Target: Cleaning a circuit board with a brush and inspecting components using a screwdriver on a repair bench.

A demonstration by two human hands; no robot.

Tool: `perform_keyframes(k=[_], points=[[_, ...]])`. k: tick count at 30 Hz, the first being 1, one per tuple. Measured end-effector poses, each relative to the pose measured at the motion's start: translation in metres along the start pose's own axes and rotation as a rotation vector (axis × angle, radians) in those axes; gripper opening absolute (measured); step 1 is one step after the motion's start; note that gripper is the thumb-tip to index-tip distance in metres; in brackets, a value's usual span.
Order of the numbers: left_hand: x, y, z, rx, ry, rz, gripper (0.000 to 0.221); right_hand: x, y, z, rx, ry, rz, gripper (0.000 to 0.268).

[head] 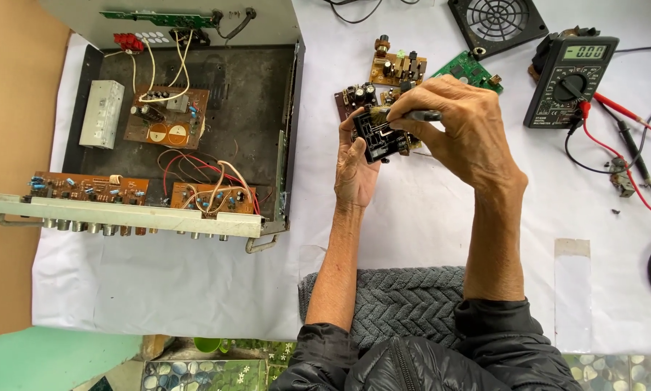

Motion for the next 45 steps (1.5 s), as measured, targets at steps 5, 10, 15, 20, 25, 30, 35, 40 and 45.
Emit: perform_keyframes(k=[5,10,15,20,25,30,35,40,45], points=[[0.000,-0.001,-0.003,-0.007,-0.006,0.003,0.050,0.007,0.005,0.004,0.032,0.095,-0.014,0.005],[0.001,0.000,-0.006,-0.019,-0.008,0.026,0.049,-0.004,0.003,0.009,-0.013,0.046,0.027,0.009],[-0.003,0.000,-0.006,0.032,-0.040,0.052,0.047,-0.013,-0.002,-0.003,-0.046,0.209,0.085,0.010],[-0.004,0.001,-0.004,0.027,-0.043,0.028,0.048,-0.001,-0.001,-0.010,-0.119,0.164,0.093,0.010],[-0.005,0.001,-0.004,0.018,-0.039,0.040,0.046,0.003,0.002,-0.004,-0.072,0.201,0.053,0.010],[-0.004,0.002,-0.009,0.008,-0.084,0.041,0.047,-0.001,0.003,0.007,0.019,0.180,0.036,0.010],[-0.005,0.002,-0.011,-0.013,-0.073,0.046,0.046,0.001,0.003,0.010,0.017,0.133,-0.003,0.007],[-0.005,0.002,-0.010,0.005,-0.058,0.045,0.047,-0.004,0.001,0.007,-0.009,0.119,0.041,0.009],[-0.007,0.001,-0.010,-0.004,-0.092,0.054,0.046,0.004,0.003,0.014,0.026,0.147,-0.023,0.010]])
Point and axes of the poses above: each hand's wrist, its own y-axis towards the middle knuckle, its own z-axis out of the palm, x = y × z, the point moved 4 cm from there along y, towards the middle knuckle, and after that the axes turned 7 degrees about z, right-handed, at the moved point
